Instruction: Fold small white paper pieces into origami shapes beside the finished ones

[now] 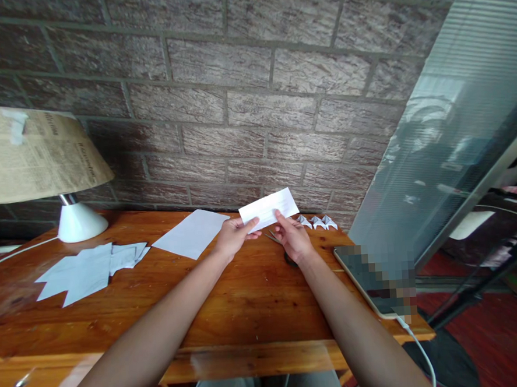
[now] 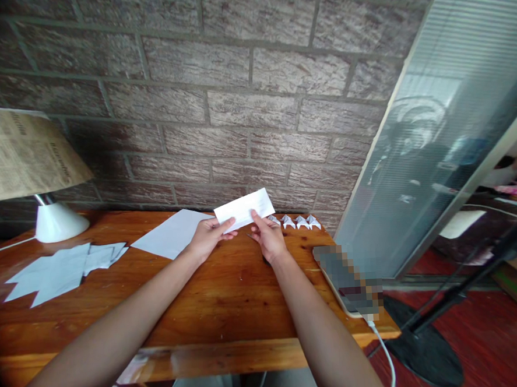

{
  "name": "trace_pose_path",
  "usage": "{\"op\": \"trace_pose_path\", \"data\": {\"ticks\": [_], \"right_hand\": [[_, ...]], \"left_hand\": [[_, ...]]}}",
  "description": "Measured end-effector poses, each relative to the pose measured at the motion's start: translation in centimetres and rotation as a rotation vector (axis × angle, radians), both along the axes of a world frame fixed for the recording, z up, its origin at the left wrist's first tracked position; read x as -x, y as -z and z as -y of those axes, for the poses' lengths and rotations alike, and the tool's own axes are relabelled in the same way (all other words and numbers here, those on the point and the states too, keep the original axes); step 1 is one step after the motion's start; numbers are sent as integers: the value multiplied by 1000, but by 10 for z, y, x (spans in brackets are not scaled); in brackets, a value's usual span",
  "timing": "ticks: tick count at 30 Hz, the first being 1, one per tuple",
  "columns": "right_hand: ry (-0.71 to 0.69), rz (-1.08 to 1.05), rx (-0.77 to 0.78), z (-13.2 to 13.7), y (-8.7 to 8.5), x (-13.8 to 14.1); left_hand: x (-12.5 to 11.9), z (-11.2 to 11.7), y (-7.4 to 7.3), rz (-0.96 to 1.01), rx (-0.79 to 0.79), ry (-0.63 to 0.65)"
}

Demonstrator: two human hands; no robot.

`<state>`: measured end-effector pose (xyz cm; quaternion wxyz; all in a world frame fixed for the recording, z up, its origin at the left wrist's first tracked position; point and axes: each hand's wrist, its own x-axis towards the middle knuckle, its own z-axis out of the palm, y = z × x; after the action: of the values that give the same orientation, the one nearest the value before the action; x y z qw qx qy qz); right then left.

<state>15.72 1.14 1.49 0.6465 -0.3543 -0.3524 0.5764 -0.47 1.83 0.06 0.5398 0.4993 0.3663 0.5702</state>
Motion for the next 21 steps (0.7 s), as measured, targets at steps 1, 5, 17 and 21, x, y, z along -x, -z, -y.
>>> {"op": "trace_pose_path", "data": {"ticks": [1, 5, 17, 21], "right_hand": [[14, -6, -12, -1, 0, -2], [87, -33, -47, -6, -1, -12], [93, -81, -87, -6, -1, -12], [135, -59, -95, -4, -2, -10]], "left_hand": [[0, 0, 0, 7, 1, -13], [5, 0, -3, 13, -10, -29], [5, -1, -2, 2, -36, -30], [9, -1, -4, 12, -26, -29]]}}
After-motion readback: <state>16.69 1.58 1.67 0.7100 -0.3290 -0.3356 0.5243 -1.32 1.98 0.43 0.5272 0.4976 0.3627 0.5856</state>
